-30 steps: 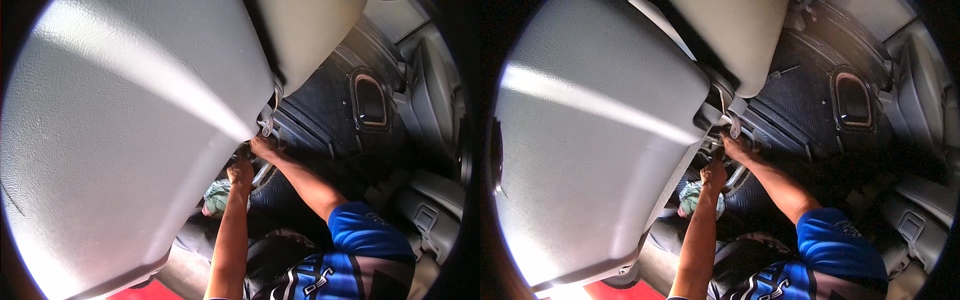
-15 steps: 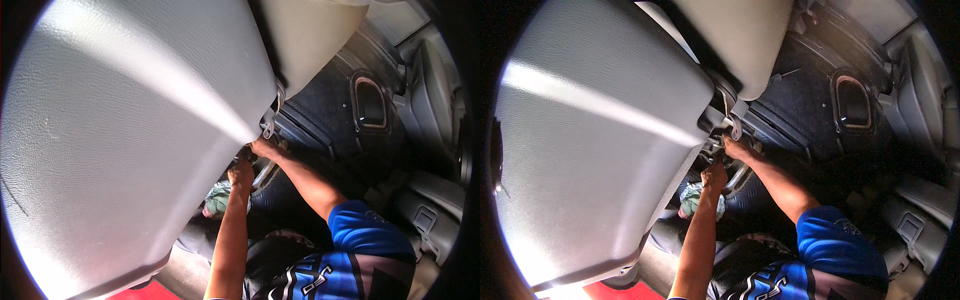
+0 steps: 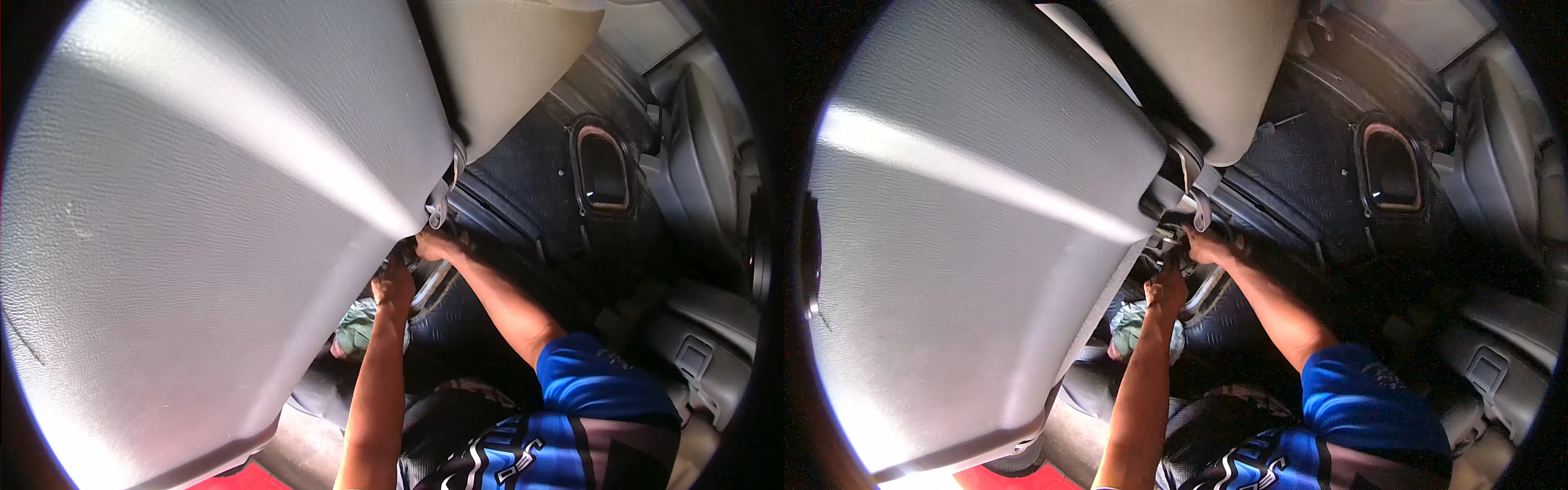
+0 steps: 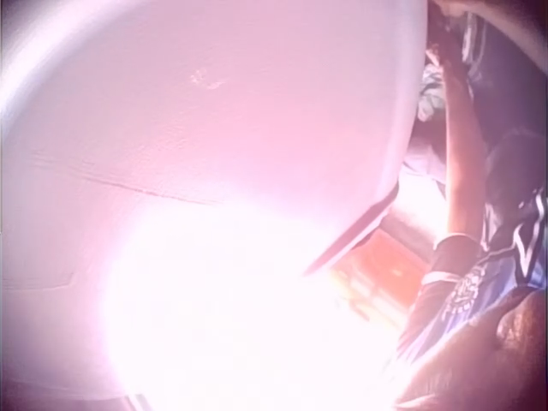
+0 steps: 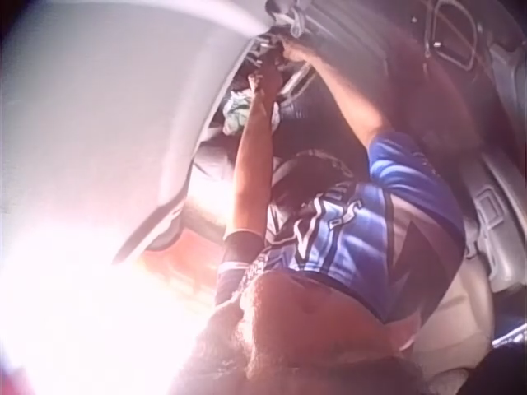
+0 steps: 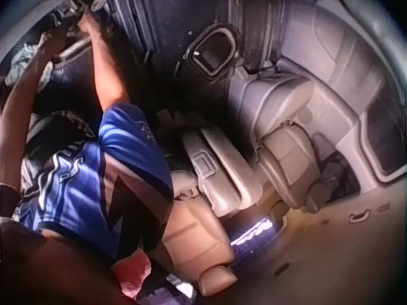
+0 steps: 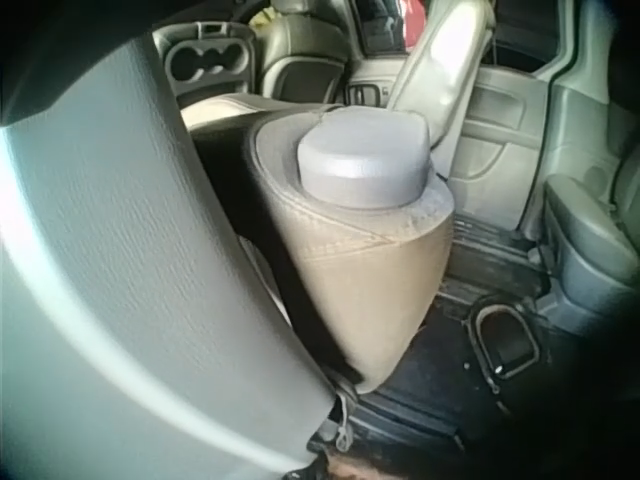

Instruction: Removing a fuel pump assembly from the access point in the floor of a vehicle.

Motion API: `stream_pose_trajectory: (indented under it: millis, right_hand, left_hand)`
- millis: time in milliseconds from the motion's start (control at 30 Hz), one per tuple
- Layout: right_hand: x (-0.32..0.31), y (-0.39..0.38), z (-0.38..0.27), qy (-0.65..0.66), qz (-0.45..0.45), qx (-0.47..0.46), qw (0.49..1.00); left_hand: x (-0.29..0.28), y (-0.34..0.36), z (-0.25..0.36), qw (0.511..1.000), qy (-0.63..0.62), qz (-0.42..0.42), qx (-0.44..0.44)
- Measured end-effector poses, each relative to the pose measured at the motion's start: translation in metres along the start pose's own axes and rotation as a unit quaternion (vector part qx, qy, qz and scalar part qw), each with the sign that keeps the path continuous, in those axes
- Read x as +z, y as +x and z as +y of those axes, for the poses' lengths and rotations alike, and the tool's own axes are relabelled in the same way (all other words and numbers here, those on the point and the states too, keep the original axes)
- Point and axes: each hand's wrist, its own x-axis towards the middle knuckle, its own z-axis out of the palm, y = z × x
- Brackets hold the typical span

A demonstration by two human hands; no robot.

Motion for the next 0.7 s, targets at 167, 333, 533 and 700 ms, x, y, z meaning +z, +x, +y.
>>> stream_pose_trajectory:
  millis: [167,333,533,700]
  right_hand:
    - [0.001,0.007,0.003,0.095,0.054,0.021,0.994]
    - [0.025,0.028,0.004,0.045,0.193,-0.032,0.98]
    - [0.046,0.022,0.008,0.01,0.24,-0.041,0.97]
    - [0.052,0.017,0.007,0.021,0.338,-0.102,0.935]
  left_hand:
    - [-0.002,-0.001,0.001,1.0,0.015,-0.024,-0.014]
    - [-0.007,-0.005,0.005,1.0,0.002,-0.019,-0.019]
    - [0.004,0.003,0.002,0.999,-0.039,0.0,-0.015]
    - [0.013,0.004,-0.003,0.996,0.089,0.023,0.023]
